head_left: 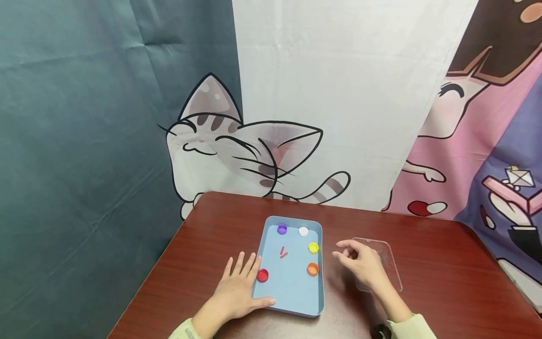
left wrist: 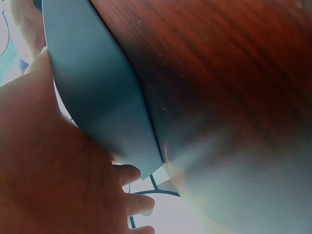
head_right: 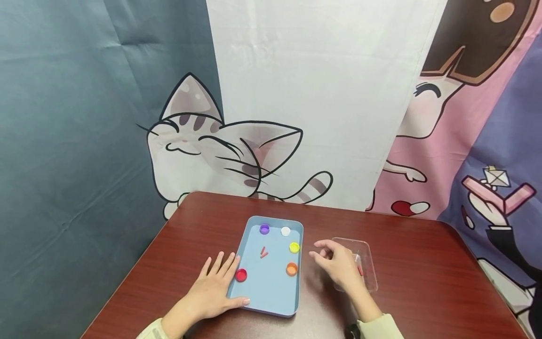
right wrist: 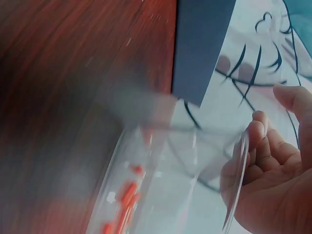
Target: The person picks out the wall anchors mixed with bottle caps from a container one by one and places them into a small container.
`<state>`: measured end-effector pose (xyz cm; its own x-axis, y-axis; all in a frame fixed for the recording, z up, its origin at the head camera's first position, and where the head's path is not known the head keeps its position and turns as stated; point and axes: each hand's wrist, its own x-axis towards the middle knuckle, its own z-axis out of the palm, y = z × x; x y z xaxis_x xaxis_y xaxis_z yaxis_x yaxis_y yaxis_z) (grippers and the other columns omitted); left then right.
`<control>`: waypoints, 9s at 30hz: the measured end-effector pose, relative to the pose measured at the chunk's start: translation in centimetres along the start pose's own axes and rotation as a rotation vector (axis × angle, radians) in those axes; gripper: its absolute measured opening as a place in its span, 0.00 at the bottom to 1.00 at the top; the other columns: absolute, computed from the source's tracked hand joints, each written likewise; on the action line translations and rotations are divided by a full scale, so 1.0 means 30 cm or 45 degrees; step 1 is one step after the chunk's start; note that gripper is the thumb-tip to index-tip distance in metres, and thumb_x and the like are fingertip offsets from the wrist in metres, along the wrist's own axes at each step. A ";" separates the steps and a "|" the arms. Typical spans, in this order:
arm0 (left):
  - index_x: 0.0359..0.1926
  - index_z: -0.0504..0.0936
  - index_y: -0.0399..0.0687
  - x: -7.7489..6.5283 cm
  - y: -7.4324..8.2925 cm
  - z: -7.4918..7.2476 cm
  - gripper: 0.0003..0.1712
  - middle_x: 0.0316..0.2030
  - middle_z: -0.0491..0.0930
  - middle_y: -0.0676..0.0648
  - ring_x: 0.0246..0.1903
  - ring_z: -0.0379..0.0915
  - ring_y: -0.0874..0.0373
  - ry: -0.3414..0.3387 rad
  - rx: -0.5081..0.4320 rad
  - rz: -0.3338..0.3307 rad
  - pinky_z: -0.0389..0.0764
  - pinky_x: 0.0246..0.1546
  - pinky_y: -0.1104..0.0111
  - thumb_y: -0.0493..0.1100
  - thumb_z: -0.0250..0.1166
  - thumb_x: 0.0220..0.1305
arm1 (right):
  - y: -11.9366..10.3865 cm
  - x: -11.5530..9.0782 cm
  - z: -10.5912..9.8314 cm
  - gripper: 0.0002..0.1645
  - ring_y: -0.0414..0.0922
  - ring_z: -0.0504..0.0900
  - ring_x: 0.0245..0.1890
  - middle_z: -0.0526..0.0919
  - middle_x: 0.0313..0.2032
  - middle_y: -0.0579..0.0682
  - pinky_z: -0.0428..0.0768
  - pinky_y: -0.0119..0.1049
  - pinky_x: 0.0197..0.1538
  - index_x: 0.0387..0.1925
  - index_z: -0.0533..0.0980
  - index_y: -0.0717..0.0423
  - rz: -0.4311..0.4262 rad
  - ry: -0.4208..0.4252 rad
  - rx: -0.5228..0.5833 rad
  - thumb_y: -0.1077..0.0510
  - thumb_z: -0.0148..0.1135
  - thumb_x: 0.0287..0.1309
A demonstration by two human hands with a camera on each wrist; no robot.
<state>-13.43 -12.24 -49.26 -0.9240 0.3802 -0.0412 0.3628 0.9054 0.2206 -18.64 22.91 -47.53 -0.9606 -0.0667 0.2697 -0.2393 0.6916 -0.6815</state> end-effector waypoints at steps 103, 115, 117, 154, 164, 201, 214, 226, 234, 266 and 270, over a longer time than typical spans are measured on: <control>0.79 0.56 0.43 -0.003 0.006 -0.006 0.66 0.77 0.56 0.40 0.77 0.43 0.35 -0.028 0.017 -0.004 0.45 0.73 0.38 0.85 0.53 0.55 | -0.157 0.034 0.221 0.07 0.34 0.71 0.16 0.76 0.16 0.38 0.72 0.29 0.21 0.30 0.81 0.51 -0.015 -0.269 0.121 0.59 0.75 0.52; 0.79 0.56 0.43 -0.001 0.005 -0.009 0.66 0.77 0.56 0.40 0.77 0.43 0.35 -0.040 0.007 -0.015 0.44 0.73 0.38 0.85 0.54 0.54 | -0.106 -0.013 0.118 0.11 0.33 0.71 0.20 0.75 0.19 0.38 0.69 0.27 0.24 0.35 0.84 0.52 0.008 -0.076 0.134 0.58 0.78 0.50; 0.79 0.56 0.43 -0.001 0.004 -0.007 0.66 0.77 0.56 0.40 0.77 0.43 0.35 -0.037 0.011 -0.016 0.44 0.73 0.38 0.85 0.53 0.54 | -0.090 -0.020 0.102 0.11 0.33 0.71 0.21 0.75 0.19 0.38 0.70 0.28 0.26 0.36 0.84 0.52 0.021 -0.061 0.147 0.58 0.77 0.50; 0.79 0.56 0.44 -0.001 0.003 0.001 0.66 0.77 0.56 0.40 0.77 0.43 0.35 -0.022 0.012 -0.020 0.44 0.73 0.38 0.85 0.53 0.54 | 0.154 -0.107 -0.197 0.11 0.32 0.74 0.22 0.78 0.22 0.39 0.70 0.27 0.26 0.40 0.84 0.52 0.087 0.166 -0.040 0.56 0.76 0.55; 0.79 0.56 0.43 -0.001 0.003 0.003 0.66 0.77 0.57 0.40 0.77 0.44 0.35 -0.018 0.013 -0.013 0.44 0.73 0.38 0.85 0.53 0.54 | 0.196 -0.118 -0.219 0.14 0.30 0.74 0.25 0.80 0.23 0.38 0.69 0.27 0.29 0.40 0.84 0.51 0.129 0.135 -0.044 0.51 0.77 0.55; 0.79 0.56 0.43 -0.002 0.004 -0.002 0.66 0.77 0.56 0.40 0.77 0.43 0.35 -0.021 0.002 -0.015 0.44 0.73 0.38 0.85 0.53 0.55 | 0.006 0.012 0.004 0.13 0.34 0.74 0.25 0.77 0.23 0.39 0.74 0.29 0.30 0.41 0.84 0.53 -0.047 0.000 0.106 0.54 0.76 0.54; 0.79 0.56 0.44 -0.003 0.006 -0.001 0.66 0.77 0.56 0.40 0.77 0.43 0.35 -0.020 0.009 -0.017 0.45 0.73 0.38 0.85 0.53 0.54 | -0.075 0.070 0.138 0.15 0.35 0.75 0.24 0.78 0.22 0.38 0.74 0.28 0.28 0.42 0.84 0.58 -0.076 -0.181 0.186 0.58 0.76 0.53; 0.79 0.56 0.45 0.000 0.002 0.004 0.66 0.78 0.56 0.41 0.77 0.43 0.35 -0.029 0.026 -0.024 0.45 0.73 0.38 0.86 0.51 0.54 | -0.137 0.122 0.265 0.17 0.32 0.73 0.23 0.77 0.21 0.37 0.74 0.28 0.29 0.42 0.84 0.60 -0.180 -0.336 0.162 0.54 0.75 0.54; 0.79 0.56 0.44 -0.001 0.003 0.002 0.66 0.77 0.56 0.41 0.77 0.43 0.35 -0.017 0.021 -0.020 0.45 0.73 0.38 0.86 0.51 0.54 | -0.166 0.163 0.333 0.21 0.35 0.74 0.26 0.78 0.24 0.39 0.74 0.29 0.28 0.47 0.82 0.61 -0.236 -0.448 0.025 0.53 0.75 0.55; 0.78 0.58 0.44 -0.002 0.008 -0.003 0.64 0.77 0.56 0.40 0.77 0.44 0.35 0.026 0.050 -0.003 0.45 0.73 0.38 0.84 0.53 0.56 | -0.197 0.198 0.434 0.14 0.39 0.75 0.25 0.80 0.25 0.45 0.77 0.33 0.29 0.33 0.79 0.52 -0.137 -0.493 -0.305 0.51 0.77 0.53; 0.78 0.58 0.43 -0.008 0.010 -0.005 0.64 0.77 0.57 0.40 0.77 0.44 0.35 0.028 0.046 0.000 0.46 0.73 0.37 0.83 0.54 0.56 | -0.203 0.196 0.440 0.13 0.40 0.75 0.27 0.81 0.26 0.44 0.77 0.36 0.33 0.32 0.79 0.51 -0.119 -0.479 -0.356 0.51 0.76 0.54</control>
<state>-13.11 -12.08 -49.05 -0.9262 0.3766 -0.0193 0.3668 0.9117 0.1850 -24.70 8.82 -50.77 -0.9337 -0.3575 0.0210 -0.3293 0.8339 -0.4429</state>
